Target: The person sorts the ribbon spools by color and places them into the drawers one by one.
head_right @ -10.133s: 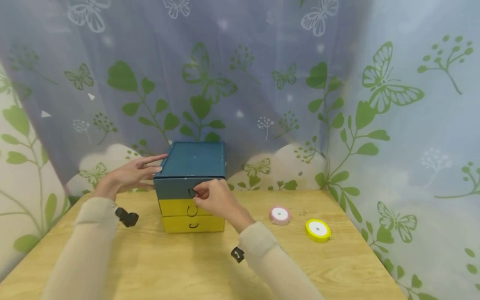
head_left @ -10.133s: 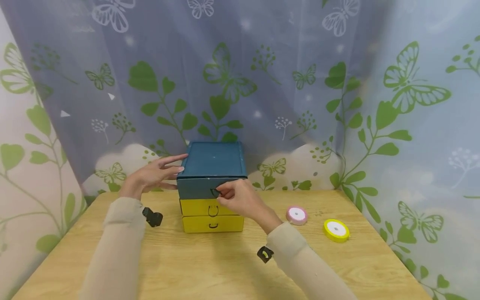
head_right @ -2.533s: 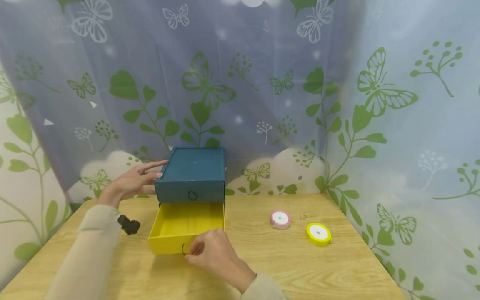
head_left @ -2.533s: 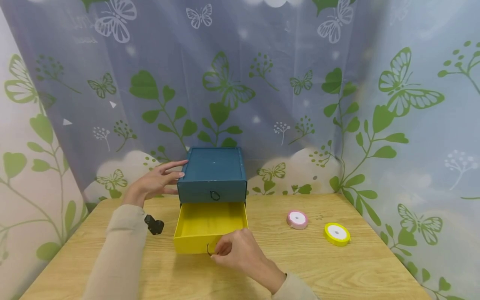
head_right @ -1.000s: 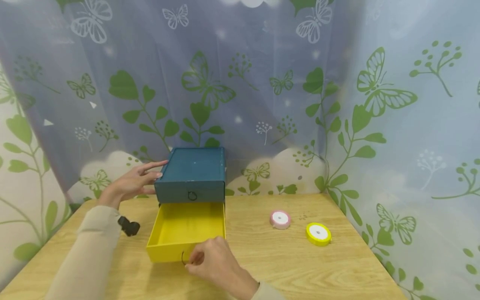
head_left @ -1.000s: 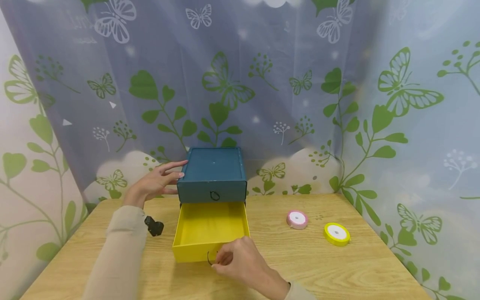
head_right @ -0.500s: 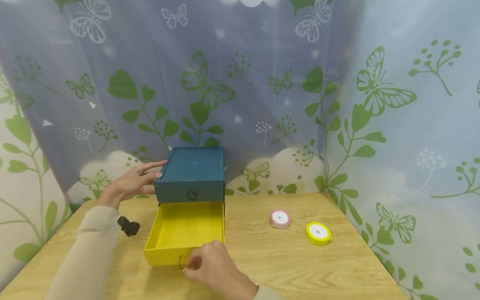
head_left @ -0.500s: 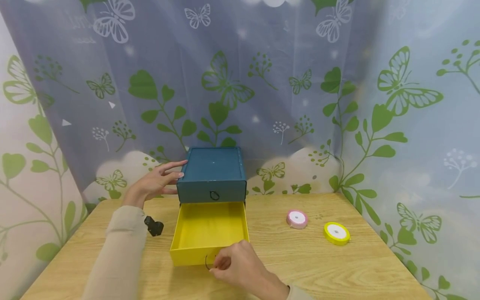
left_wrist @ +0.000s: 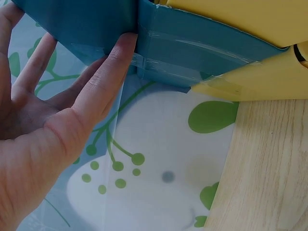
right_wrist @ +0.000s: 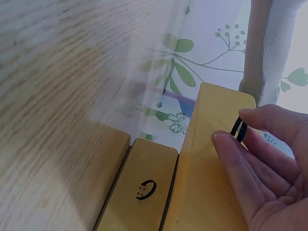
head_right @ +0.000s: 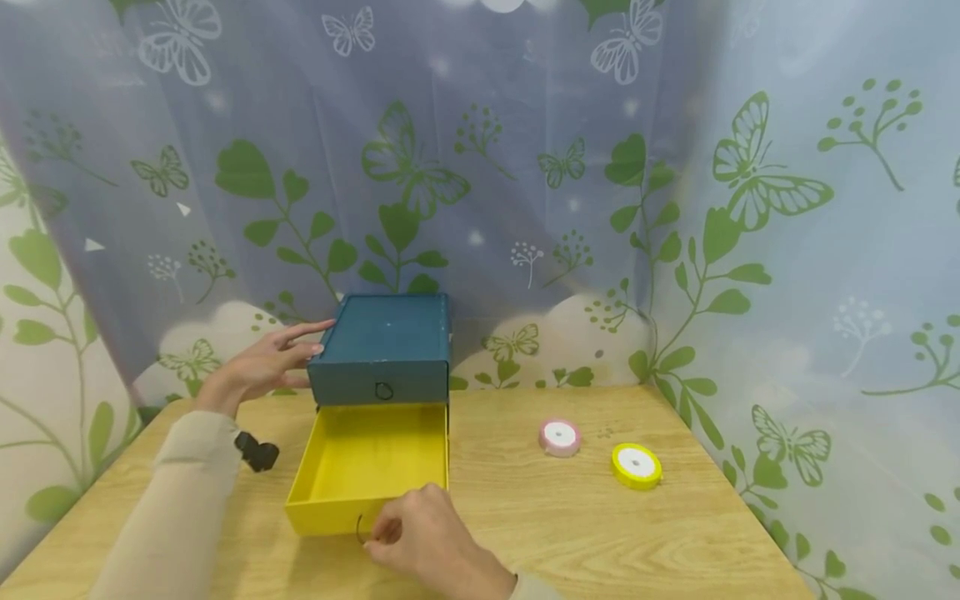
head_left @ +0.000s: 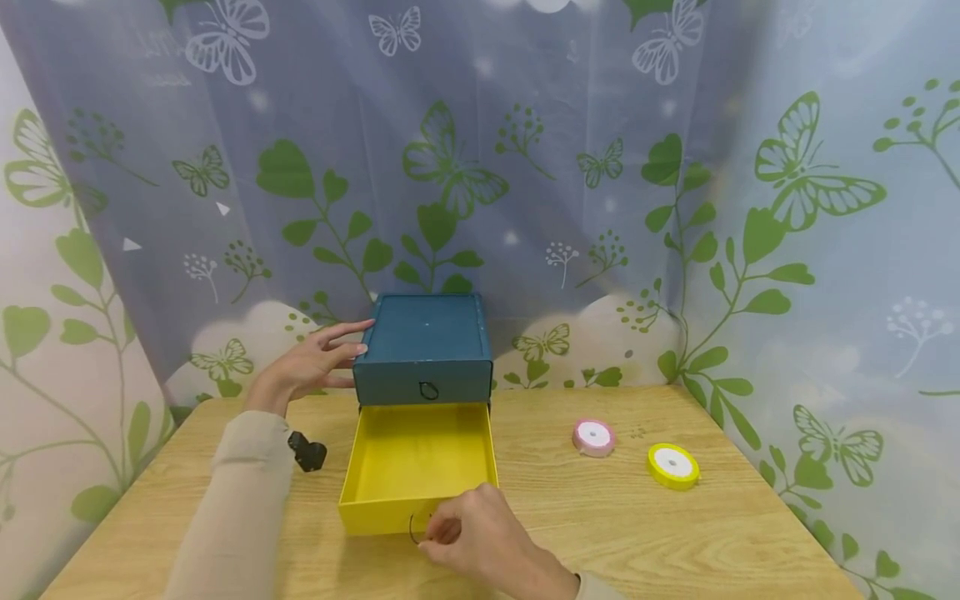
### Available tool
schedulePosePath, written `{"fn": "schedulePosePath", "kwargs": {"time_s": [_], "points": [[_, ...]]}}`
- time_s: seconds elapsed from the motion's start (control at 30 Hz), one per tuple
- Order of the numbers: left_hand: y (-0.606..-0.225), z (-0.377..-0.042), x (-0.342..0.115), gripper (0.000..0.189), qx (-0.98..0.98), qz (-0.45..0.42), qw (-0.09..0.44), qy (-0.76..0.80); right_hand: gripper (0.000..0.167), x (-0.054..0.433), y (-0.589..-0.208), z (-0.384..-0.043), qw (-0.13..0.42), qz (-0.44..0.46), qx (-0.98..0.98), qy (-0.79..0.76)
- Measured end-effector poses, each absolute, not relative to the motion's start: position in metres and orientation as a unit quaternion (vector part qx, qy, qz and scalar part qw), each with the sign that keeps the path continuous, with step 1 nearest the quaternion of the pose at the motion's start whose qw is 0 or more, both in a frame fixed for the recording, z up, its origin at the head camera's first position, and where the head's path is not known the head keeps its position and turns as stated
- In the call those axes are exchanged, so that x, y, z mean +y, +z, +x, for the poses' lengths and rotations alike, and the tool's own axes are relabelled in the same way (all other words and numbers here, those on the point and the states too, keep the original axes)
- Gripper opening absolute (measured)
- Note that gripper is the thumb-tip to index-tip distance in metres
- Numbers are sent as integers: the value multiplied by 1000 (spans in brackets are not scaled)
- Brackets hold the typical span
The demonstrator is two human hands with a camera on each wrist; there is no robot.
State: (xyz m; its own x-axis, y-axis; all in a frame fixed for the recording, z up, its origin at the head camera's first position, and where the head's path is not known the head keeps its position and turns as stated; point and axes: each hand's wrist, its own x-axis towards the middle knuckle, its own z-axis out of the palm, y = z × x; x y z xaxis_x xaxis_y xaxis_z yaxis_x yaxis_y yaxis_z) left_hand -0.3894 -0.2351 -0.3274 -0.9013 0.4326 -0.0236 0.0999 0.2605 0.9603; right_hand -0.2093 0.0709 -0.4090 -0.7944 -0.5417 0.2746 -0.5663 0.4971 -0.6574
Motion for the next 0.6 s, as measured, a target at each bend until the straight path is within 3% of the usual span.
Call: {"fn": "schedulePosePath", "kwargs": {"time_s": [0.27,0.6], "points": [[-327,-389,-236,72,782,170,144,582,4,71,-409,-209,9,324,-865,384],[-328,-390,-235,72,784,168,141,580,18,90,-386,-207,-24,312,-845,434]]}}
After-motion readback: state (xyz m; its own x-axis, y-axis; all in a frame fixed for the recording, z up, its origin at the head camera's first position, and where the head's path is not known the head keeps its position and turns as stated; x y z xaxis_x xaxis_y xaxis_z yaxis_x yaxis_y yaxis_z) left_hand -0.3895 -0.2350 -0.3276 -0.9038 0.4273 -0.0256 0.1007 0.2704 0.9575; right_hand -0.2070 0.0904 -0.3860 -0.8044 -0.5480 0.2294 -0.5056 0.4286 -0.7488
